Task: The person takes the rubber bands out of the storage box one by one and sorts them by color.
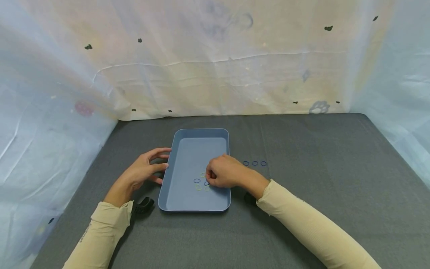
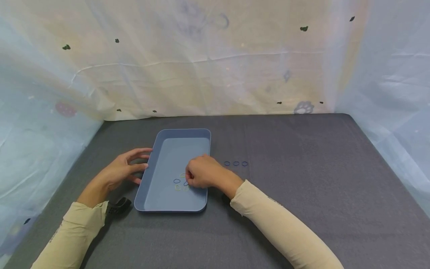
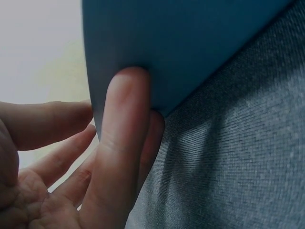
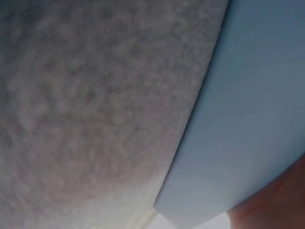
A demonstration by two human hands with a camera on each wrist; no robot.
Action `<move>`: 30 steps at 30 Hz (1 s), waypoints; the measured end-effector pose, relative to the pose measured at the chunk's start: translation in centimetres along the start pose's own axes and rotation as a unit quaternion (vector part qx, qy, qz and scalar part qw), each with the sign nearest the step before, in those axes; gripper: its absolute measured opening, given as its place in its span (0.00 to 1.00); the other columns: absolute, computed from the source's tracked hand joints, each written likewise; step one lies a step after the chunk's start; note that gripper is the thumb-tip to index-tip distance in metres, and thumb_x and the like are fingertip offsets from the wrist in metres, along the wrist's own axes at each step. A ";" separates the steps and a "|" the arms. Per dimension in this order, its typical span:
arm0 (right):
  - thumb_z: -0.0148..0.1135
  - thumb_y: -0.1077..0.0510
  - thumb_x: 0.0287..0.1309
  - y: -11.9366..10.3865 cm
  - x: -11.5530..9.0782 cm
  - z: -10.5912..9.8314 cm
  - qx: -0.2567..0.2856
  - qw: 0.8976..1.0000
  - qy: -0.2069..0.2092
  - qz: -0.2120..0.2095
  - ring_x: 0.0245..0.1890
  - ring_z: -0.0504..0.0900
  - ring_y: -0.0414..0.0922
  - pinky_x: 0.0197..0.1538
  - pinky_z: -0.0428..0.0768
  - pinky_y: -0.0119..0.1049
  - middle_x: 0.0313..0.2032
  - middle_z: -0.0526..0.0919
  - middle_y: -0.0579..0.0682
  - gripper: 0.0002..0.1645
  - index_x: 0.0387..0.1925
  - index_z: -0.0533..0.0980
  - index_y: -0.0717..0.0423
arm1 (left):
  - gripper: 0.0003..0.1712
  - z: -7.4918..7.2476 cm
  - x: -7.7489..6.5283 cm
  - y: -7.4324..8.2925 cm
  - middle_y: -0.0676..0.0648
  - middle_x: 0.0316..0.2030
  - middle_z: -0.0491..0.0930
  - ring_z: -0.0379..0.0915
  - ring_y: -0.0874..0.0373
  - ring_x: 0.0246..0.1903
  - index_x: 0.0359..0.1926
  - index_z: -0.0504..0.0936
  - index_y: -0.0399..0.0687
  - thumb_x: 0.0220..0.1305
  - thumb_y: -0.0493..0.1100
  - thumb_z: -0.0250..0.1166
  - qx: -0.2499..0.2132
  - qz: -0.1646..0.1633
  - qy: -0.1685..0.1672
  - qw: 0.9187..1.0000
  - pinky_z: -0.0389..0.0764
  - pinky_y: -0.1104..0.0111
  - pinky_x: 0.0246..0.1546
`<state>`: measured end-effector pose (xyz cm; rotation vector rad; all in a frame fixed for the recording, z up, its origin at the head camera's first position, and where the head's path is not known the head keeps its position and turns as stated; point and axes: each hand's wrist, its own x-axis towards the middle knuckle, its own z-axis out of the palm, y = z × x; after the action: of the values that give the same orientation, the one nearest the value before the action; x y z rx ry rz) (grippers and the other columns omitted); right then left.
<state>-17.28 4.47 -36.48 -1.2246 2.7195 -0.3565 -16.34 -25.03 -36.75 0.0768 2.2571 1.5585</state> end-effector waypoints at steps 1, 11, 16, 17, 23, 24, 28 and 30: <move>0.64 0.54 0.61 0.0 0.0 0.0 -0.005 1.000 0.000 -0.005 0.25 0.72 0.34 0.43 0.76 0.38 0.21 0.75 0.37 0.10 0.24 0.82 0.43 | 0.35 0.0 0.0 0.0 0.33 0.72 0.58 0.72 0.40 0.58 0.76 0.59 0.51 0.72 0.38 0.60 0.001 0.000 0.000 1.000 0.88 0.56 0.34; 0.62 0.54 0.64 0.0 -0.2 -0.1 -0.018 0.999 0.016 -0.022 0.31 0.72 0.38 0.42 0.73 0.35 0.26 0.75 0.39 0.09 0.26 0.80 0.44 | 0.35 0.0 0.1 0.0 0.33 0.72 0.59 0.73 0.42 0.57 0.76 0.60 0.51 0.72 0.38 0.60 0.006 -0.003 0.001 1.000 0.88 0.55 0.35; 0.62 0.53 0.65 0.0 -0.3 -0.1 -0.014 0.999 0.023 -0.021 0.31 0.71 0.38 0.41 0.72 0.34 0.26 0.75 0.39 0.09 0.27 0.80 0.44 | 0.35 0.0 0.1 -0.1 0.33 0.72 0.59 0.76 0.45 0.53 0.75 0.60 0.50 0.72 0.38 0.60 0.005 -0.001 0.001 1.000 0.88 0.54 0.35; 0.62 0.53 0.65 0.0 -0.3 -0.2 -0.012 0.999 0.025 -0.021 0.31 0.71 0.38 0.40 0.72 0.34 0.26 0.75 0.39 0.09 0.27 0.80 0.44 | 0.35 0.0 0.1 -0.1 0.33 0.72 0.59 0.77 0.46 0.52 0.75 0.60 0.50 0.72 0.38 0.60 0.005 -0.001 0.001 1.000 0.88 0.54 0.35; 0.62 0.54 0.65 0.0 -0.7 -0.5 -0.004 0.999 0.038 -0.019 0.32 0.73 0.38 0.39 0.74 0.32 0.28 0.77 0.39 0.08 0.28 0.81 0.45 | 0.35 0.0 0.2 -0.2 0.33 0.72 0.58 0.78 0.49 0.49 0.76 0.59 0.51 0.72 0.38 0.60 0.005 0.001 -0.001 1.000 0.88 0.55 0.35; 0.62 0.54 0.64 0.0 -0.8 -0.6 -0.003 0.999 0.041 -0.017 0.33 0.73 0.37 0.40 0.75 0.32 0.29 0.78 0.40 0.08 0.29 0.81 0.46 | 0.35 0.0 0.2 -0.2 0.33 0.72 0.58 0.78 0.50 0.49 0.76 0.59 0.51 0.72 0.38 0.60 0.006 0.001 -0.001 1.000 0.88 0.55 0.34; 0.63 0.54 0.64 0.1 -1.2 -1.2 0.004 0.998 0.058 -0.010 0.36 0.76 0.37 0.43 0.77 0.32 0.33 0.80 0.40 0.06 0.30 0.81 0.46 | 0.35 0.0 0.1 -0.1 0.33 0.72 0.58 0.78 0.49 0.49 0.76 0.59 0.50 0.72 0.38 0.60 0.006 0.001 0.001 1.000 0.88 0.55 0.34; 0.63 0.54 0.64 0.1 -1.4 -1.5 0.007 0.998 0.064 -0.007 0.37 0.78 0.38 0.44 0.78 0.33 0.33 0.81 0.40 0.06 0.30 0.81 0.46 | 0.35 0.0 0.1 -0.1 0.33 0.72 0.58 0.78 0.49 0.49 0.76 0.59 0.50 0.72 0.38 0.60 0.007 0.002 0.003 1.000 0.88 0.55 0.34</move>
<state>-16.77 5.85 -34.98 -1.2595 2.8107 -0.4688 -16.37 -25.03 -36.89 0.0803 2.2730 1.5462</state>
